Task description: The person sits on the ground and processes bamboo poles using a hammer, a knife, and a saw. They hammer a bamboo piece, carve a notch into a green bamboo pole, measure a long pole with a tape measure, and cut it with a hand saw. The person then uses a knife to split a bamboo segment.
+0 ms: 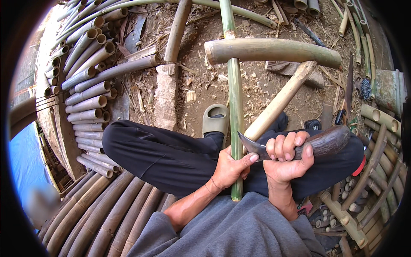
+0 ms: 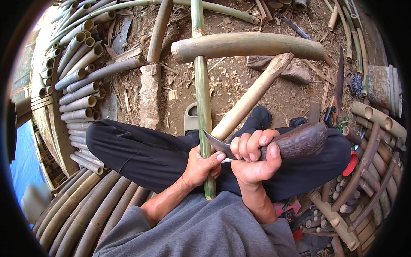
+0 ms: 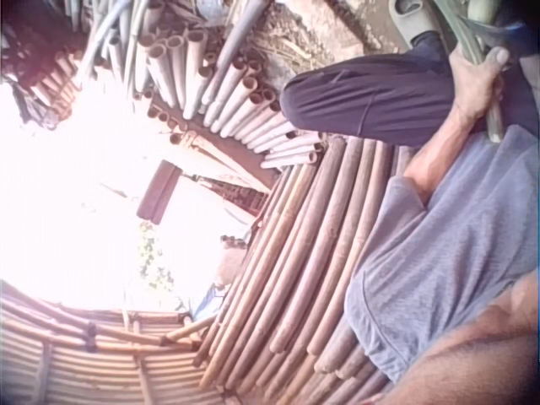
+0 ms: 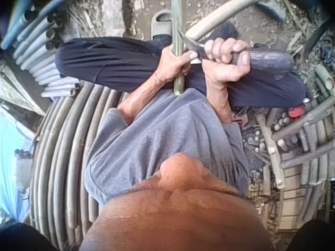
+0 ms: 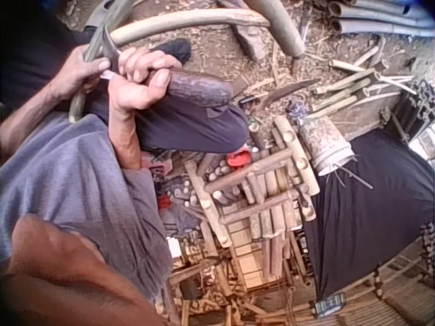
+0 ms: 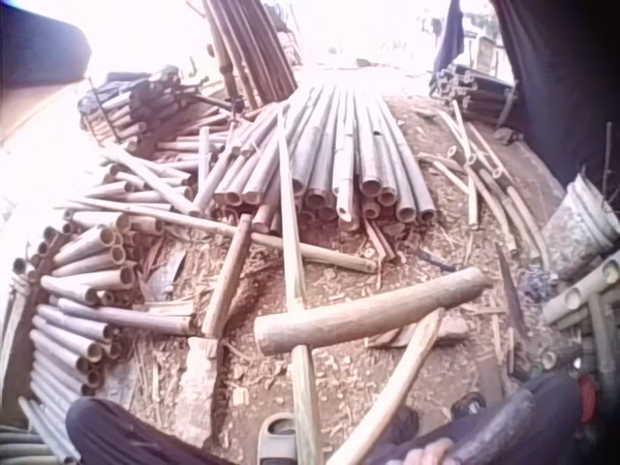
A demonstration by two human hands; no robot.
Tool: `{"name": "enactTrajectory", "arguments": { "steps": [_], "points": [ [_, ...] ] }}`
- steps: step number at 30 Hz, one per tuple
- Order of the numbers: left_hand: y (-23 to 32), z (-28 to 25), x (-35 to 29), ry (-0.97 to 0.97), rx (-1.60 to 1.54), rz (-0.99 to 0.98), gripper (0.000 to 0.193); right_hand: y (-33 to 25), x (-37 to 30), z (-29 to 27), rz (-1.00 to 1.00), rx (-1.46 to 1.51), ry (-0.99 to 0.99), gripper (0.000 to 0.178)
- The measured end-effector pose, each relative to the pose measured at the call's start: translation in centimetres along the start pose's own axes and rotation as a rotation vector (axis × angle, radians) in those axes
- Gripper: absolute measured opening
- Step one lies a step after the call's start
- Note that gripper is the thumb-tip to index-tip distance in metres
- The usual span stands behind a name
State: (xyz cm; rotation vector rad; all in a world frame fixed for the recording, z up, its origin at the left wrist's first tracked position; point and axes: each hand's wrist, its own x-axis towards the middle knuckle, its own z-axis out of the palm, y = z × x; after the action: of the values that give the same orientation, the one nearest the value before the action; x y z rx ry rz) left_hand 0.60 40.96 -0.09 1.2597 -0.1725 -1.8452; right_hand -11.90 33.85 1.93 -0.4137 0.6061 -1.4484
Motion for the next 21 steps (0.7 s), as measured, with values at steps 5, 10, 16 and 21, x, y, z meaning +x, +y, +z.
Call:
{"name": "enactTrajectory", "arguments": {
  "steps": [5, 10, 16, 21],
  "points": [
    [-0.03, -0.01, 0.05, 0.0, -0.005, 0.002, 0.034, 0.23, 0.02, -0.09, 0.003, 0.018, 0.02, 0.025],
    [-0.17, -0.02, 0.11, -0.005, -0.004, 0.007, 0.032, 0.24, 0.18, 0.51, 0.003, 0.005, 0.074, 0.026],
    [-0.23, -0.17, 0.08, -0.012, -0.009, 0.013, 0.031, 0.4, 0.22, 0.34, 0.009, 0.005, 0.081, 0.025],
    [-0.38, -0.26, 0.17, -0.027, -0.04, 0.022, 0.03, 1.0, 0.4, -0.31, 0.039, 0.066, 0.078, 0.024]
  ]
}}
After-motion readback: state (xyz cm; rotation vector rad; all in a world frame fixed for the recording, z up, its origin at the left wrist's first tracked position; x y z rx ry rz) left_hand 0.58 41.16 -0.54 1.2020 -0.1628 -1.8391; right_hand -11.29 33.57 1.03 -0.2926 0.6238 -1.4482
